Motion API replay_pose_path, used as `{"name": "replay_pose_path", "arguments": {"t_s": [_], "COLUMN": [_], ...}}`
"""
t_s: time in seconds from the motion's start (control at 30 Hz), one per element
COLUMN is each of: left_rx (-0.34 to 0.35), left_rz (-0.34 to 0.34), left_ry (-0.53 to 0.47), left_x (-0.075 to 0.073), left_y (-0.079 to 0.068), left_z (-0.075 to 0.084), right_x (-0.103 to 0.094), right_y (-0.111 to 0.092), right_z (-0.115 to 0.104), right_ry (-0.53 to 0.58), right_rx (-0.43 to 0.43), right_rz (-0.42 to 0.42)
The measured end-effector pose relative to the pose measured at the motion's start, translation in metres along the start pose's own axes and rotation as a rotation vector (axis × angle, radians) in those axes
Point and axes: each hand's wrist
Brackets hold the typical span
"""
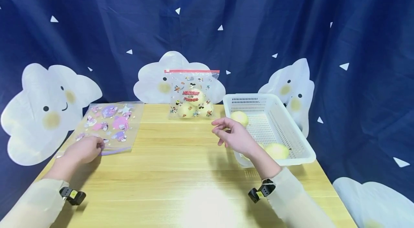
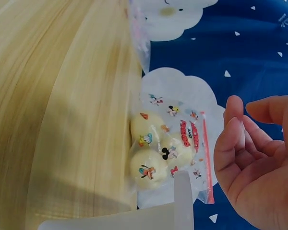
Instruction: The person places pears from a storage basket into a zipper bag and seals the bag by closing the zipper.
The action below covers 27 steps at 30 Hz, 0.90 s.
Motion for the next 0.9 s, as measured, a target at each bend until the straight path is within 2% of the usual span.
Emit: {"name": "replay_pose_path", "arguments": {"t_s": [0.2,0.43,0.53,0.73,0.9], "left_rx": [0.03,0.063,0.077,0.043,0.009], "left_rz": [0.045,0.064,0.06,0.023,0.02], "left_ry": [-0.099,-0.285,-0.393,-0.622,-0.748], "left_x": [0.002,-0.001,-0.002,-0.008,-0.012], "left_y": [-0.001,0.0,0.004,0.018,0.032], "left_z": [0.009,0.04,0.058,0.101,0.136], "right_x": [0.0,0.001,0.002,0.003,0.004], "right_y": [0.0,0.001,0.002,0.003,0.004], "right_z": [0.0,-0.003,-0.004,-0.006,-0.007], "right_ry": [-0.002,0.002,-0.001,-0.012,-0.021], "right_rx": [-0.003,-0.005,-0.004,-0.006,-0.01], "right_rz": [0.01,0.021,0.022,0.022,0.018]}}
Point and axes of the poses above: each hand's wrist, its own y-axis towards the middle knuckle, its own x-axis out of the palm, z = x × y, and after that the axes turned 12 degrees about z, right-handed
